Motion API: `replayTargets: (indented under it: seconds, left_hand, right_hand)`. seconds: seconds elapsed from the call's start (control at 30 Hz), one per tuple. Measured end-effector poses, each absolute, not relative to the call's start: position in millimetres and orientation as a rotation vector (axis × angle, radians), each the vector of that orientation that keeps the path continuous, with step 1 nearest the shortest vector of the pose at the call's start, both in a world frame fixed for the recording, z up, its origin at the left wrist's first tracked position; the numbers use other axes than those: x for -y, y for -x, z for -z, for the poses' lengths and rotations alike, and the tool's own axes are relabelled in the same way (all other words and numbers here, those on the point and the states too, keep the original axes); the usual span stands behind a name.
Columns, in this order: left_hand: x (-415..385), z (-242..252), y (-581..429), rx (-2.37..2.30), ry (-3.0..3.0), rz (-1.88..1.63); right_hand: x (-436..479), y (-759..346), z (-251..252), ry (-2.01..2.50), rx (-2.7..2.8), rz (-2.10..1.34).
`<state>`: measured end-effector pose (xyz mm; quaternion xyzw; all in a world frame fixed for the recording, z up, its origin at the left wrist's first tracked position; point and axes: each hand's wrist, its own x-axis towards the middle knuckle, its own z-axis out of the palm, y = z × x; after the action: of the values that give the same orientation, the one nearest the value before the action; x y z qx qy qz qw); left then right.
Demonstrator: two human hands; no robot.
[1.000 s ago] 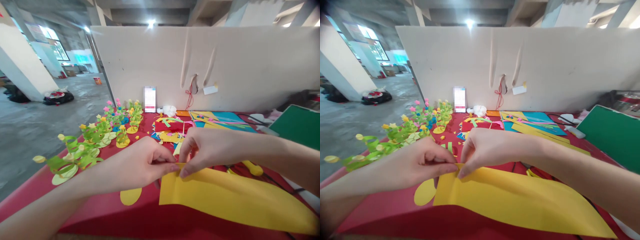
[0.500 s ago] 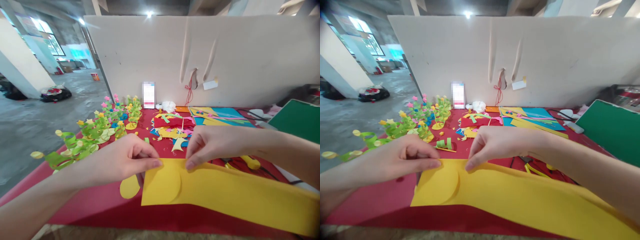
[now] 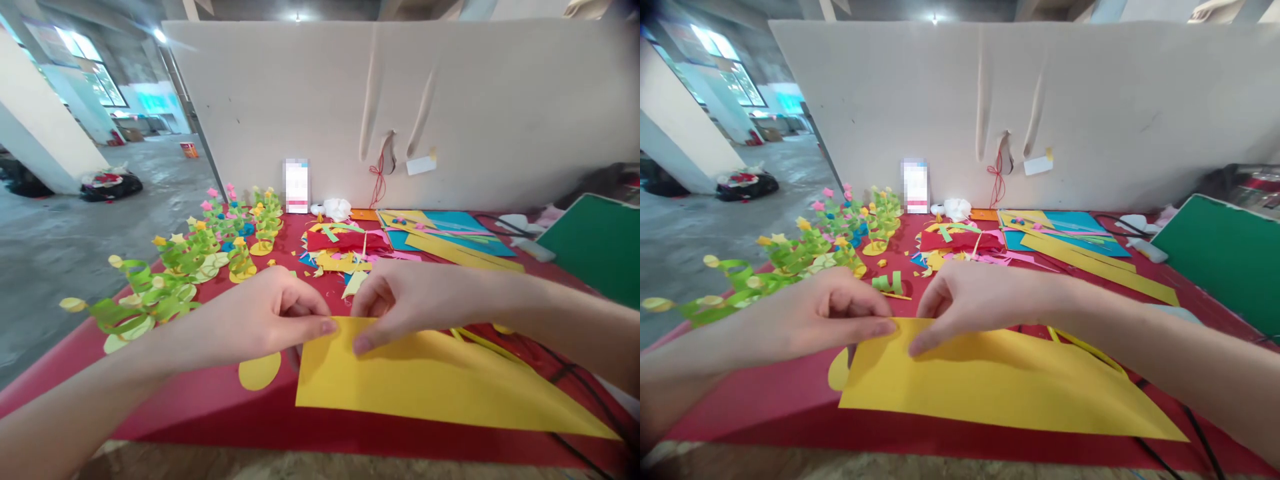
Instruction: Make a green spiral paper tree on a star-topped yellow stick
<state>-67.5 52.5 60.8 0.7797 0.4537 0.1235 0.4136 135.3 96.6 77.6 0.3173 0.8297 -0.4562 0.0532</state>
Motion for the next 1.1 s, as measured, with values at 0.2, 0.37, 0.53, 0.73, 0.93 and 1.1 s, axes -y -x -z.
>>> replayTargets:
  seconds: [0.2, 0.37, 0.53, 0.73, 0.93, 1.1]
  left_hand:
    - [-48, -55, 67, -1.178, -1.716, -0.693]
    - [-48, -47, 67, -1.141, -1.539, -0.773]
    - [-44, -48, 63, -1.06, -1.483, -0.852]
    - [-36, -54, 55, -0.965, -1.412, -1.061]
    - [-35, -61, 53, -0.955, -1.374, -1.098]
    - [-36, -61, 54, -0.939, -1.345, -1.097]
  right_hand:
    - [-86, -132, -78, -1.29, -2.532, 1.585]
    - [-83, -133, -83, -1.472, -2.546, 1.6]
    - [-82, -136, -85, -1.469, -2.473, 1.708]
    - [-80, -138, -96, -1.367, -2.448, 2.017]
    - [-77, -136, -105, -1.351, -2.51, 2.017]
    - [-75, -137, -102, -1.302, -2.611, 1.956]
